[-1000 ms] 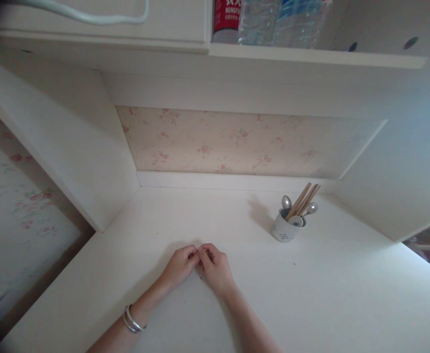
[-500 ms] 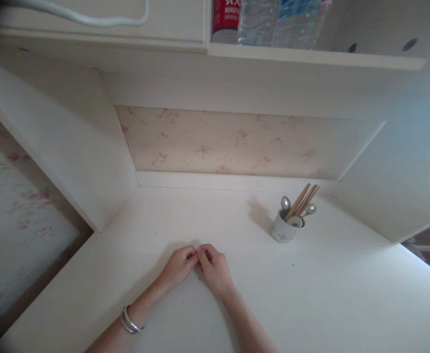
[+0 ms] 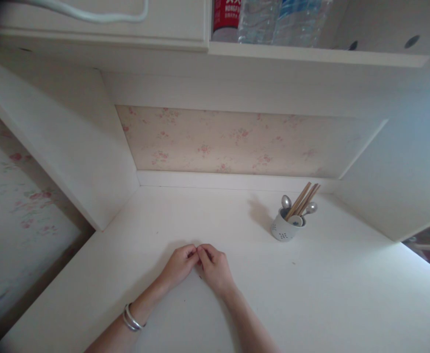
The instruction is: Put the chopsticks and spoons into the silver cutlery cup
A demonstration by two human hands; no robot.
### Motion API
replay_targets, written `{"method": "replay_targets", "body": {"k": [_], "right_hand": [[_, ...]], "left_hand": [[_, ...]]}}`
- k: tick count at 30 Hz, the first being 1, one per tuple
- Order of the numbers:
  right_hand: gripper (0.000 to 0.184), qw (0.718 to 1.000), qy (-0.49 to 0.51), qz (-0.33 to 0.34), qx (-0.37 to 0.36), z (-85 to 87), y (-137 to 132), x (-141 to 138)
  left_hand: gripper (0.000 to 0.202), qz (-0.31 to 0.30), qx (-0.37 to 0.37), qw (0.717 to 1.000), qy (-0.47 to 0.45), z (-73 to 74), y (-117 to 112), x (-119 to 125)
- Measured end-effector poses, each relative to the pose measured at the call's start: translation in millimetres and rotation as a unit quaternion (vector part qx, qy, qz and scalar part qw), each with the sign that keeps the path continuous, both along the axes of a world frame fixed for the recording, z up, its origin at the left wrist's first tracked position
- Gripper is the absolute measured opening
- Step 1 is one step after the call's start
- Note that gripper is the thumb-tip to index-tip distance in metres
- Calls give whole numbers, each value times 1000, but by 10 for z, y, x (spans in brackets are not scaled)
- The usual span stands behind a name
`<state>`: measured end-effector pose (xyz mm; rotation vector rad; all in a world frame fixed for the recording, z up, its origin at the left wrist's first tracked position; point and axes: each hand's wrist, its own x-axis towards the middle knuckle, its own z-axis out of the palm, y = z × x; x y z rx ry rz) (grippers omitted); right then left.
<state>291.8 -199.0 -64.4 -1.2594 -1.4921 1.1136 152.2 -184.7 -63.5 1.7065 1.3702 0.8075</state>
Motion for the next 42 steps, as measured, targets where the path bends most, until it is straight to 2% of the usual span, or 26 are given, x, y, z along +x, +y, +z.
{"method": "replay_targets", "body": {"k": [27,42], "right_hand": [[36,1000,-3,4,3,-7,0,-1],[37,1000,-10,3,5,40,-11,-2]], "left_hand": [[37,-1,-2,1000,3,-2,13,-1],[35,-2,-1,1000,-2,44,-7,0]]}}
